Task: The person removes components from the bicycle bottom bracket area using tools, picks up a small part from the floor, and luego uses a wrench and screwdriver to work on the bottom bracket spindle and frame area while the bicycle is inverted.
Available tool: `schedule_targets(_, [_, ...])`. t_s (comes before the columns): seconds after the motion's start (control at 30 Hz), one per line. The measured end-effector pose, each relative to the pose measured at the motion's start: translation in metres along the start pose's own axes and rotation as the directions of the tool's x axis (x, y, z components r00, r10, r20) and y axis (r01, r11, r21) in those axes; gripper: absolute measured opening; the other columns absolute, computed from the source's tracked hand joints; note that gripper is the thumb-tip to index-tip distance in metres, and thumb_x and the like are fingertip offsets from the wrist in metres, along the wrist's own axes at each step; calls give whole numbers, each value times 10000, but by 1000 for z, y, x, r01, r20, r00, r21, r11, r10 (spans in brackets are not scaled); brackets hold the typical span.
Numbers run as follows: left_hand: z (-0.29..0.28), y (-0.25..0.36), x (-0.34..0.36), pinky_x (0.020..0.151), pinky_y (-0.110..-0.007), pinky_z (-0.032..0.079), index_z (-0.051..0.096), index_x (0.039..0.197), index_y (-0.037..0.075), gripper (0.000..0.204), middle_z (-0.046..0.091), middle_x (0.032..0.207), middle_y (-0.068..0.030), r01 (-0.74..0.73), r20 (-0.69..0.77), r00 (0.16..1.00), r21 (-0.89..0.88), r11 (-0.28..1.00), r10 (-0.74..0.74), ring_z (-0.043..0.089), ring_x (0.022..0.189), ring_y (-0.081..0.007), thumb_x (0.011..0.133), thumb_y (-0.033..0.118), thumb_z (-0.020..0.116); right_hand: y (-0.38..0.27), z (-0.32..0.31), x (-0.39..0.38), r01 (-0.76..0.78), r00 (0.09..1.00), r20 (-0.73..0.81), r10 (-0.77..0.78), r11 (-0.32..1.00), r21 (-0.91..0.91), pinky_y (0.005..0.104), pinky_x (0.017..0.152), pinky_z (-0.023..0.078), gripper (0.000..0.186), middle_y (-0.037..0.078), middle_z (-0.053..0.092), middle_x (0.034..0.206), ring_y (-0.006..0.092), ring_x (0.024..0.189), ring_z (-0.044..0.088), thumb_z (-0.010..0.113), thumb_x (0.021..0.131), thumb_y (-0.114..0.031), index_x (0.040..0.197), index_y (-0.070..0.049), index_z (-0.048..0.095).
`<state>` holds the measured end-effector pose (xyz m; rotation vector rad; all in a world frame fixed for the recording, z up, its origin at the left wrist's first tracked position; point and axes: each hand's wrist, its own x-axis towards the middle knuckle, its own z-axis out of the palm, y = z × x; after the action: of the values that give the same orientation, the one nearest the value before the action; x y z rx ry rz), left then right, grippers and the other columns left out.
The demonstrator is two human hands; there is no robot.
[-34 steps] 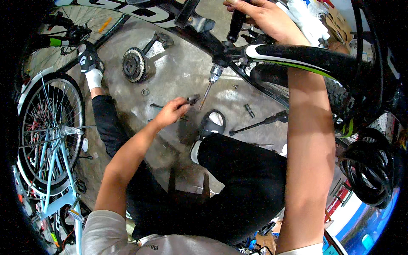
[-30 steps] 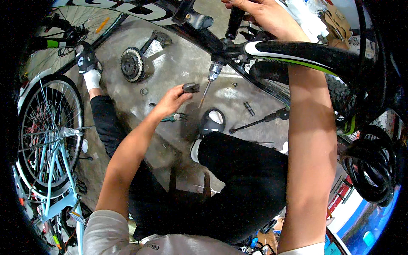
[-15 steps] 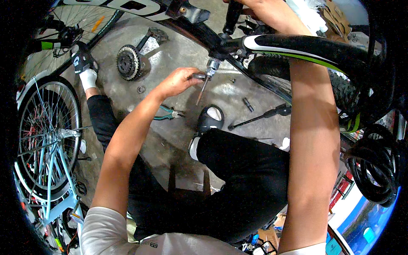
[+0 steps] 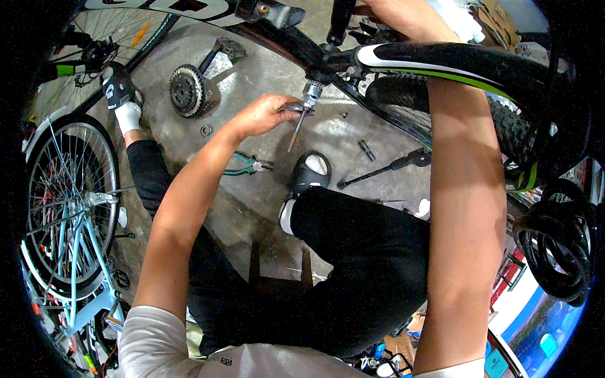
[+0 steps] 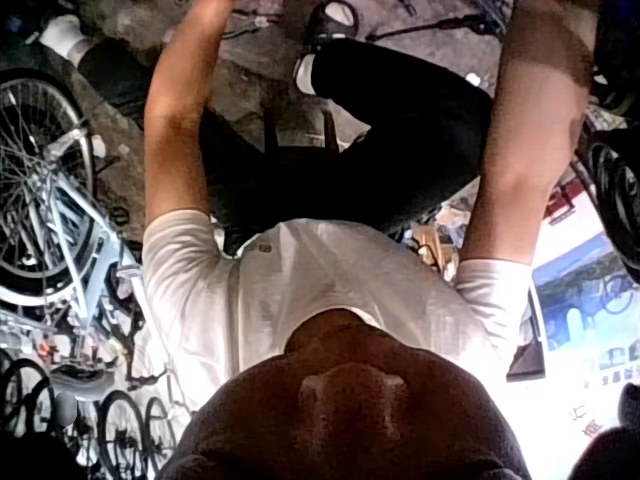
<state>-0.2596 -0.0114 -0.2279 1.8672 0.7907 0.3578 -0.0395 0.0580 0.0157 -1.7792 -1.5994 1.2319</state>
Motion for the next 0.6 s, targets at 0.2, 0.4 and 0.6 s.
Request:
schedule_targets(0.2, [-8, 14, 1, 874, -429, 517, 664, 1206, 85, 332, 697, 1102, -171, -17, 32, 999, 50, 999, 15, 656, 1029, -363, 908, 231, 672, -3, 1, -5, -13, 1000, -9, 14, 1000, 22, 219, 687, 393, 448, -30, 699, 1045, 59, 819, 536, 619, 962, -471, 1144, -72, 711])
schedule_targets(0.4, [-5, 13, 2, 873, -436, 512, 669, 1191, 80, 318, 703, 1065, -170, 9, 2, 1000, 90, 996, -9, 654, 1006, -371, 909, 228, 664, -4, 5, -9, 25, 1000, -6, -25, 1000, 18, 231, 728, 407, 446, -22, 697, 1066, 77, 854, 555, 608, 966, -478, 1159, -89, 713])
schedule_targets(0.6, [20, -6, -9, 893, -421, 486, 586, 1233, 39, 359, 653, 1154, -191, -113, -135, 985, -12, 994, 110, 622, 1083, -350, 940, 238, 642, -1, 1, -1, 43, 999, 14, -43, 999, 20, 227, 708, 401, 436, -19, 697, 1058, 74, 834, 547, 616, 962, -473, 1134, -88, 725])
